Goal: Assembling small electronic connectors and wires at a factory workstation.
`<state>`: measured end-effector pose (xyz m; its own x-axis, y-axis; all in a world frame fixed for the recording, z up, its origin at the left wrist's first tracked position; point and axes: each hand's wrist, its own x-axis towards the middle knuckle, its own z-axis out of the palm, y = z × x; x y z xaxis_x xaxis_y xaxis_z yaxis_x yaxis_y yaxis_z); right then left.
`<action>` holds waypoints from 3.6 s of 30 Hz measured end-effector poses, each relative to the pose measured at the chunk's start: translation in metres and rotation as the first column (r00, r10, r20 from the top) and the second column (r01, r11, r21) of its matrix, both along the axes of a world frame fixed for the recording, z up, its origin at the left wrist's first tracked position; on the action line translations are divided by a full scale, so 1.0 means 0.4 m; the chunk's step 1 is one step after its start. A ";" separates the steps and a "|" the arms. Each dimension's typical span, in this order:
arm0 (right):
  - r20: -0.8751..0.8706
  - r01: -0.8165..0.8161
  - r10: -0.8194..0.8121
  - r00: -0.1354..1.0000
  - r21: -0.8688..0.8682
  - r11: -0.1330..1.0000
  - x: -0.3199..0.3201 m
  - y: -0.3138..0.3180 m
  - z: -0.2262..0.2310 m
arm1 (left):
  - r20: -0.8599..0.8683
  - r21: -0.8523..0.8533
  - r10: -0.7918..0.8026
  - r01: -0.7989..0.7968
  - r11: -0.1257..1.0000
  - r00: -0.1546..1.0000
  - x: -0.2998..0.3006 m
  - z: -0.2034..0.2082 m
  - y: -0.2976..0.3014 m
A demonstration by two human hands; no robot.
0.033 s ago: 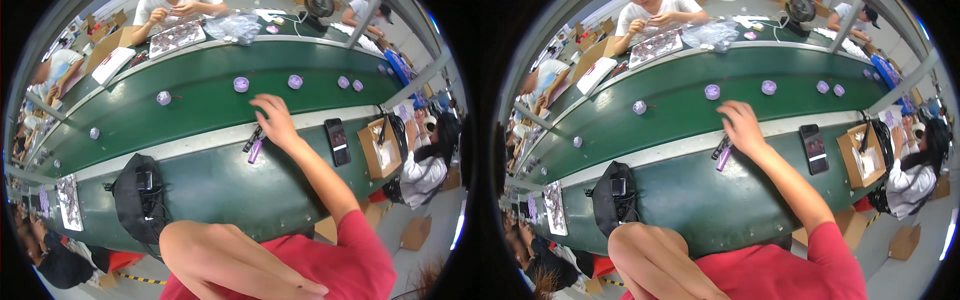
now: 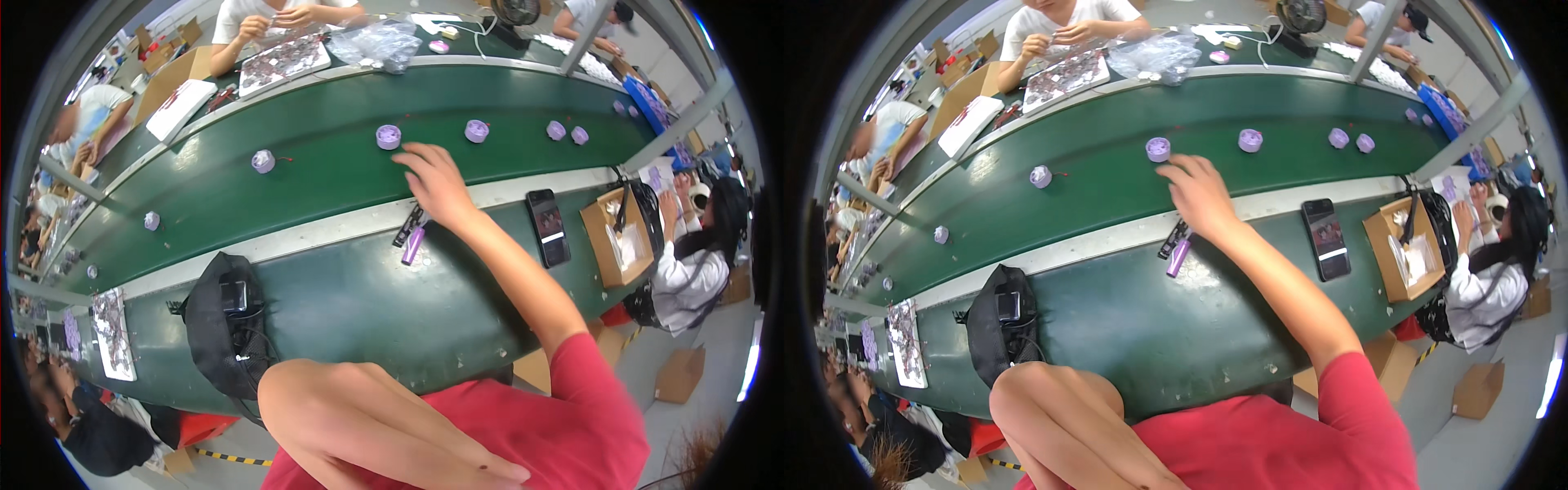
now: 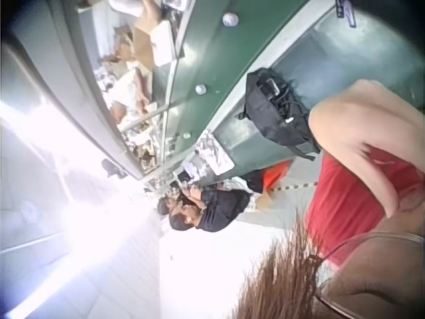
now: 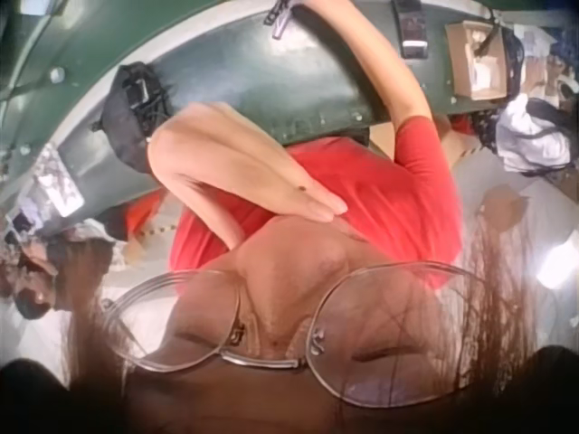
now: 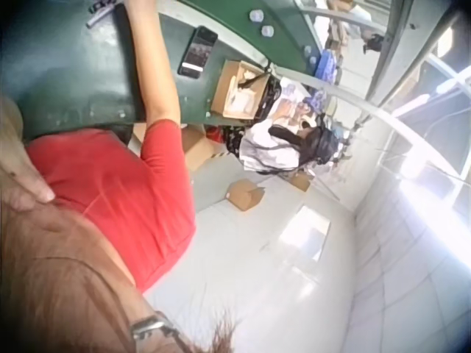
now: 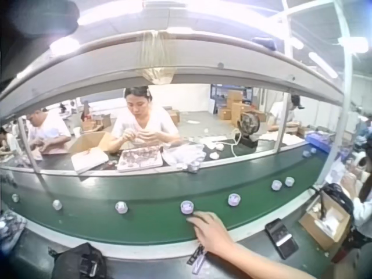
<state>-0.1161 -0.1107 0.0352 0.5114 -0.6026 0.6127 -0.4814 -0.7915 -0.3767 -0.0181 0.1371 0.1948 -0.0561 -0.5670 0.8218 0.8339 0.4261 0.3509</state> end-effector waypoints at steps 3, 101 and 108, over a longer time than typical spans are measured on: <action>-0.278 0.029 -0.063 0.959 -0.124 0.992 0.094 -0.119 -0.041 | -0.007 0.023 0.001 -0.001 1.000 1.000 0.016 0.028 -0.002; 0.220 -0.059 -0.034 0.975 0.403 0.913 -0.093 0.144 -0.047 | 0.885 -0.072 0.463 -0.966 0.246 0.052 0.053 -0.479 -0.299; 0.213 -0.034 -0.058 0.975 0.404 0.914 -0.090 0.146 -0.049 | 0.888 -0.132 0.460 -0.956 0.262 0.003 0.048 -0.471 -0.295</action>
<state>-0.1521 -0.0524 0.0158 0.3855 -0.8266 0.4101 -0.3608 -0.5441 -0.7575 0.0013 0.0192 0.0065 0.3006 -0.8715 0.3874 -0.5075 0.1978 0.8387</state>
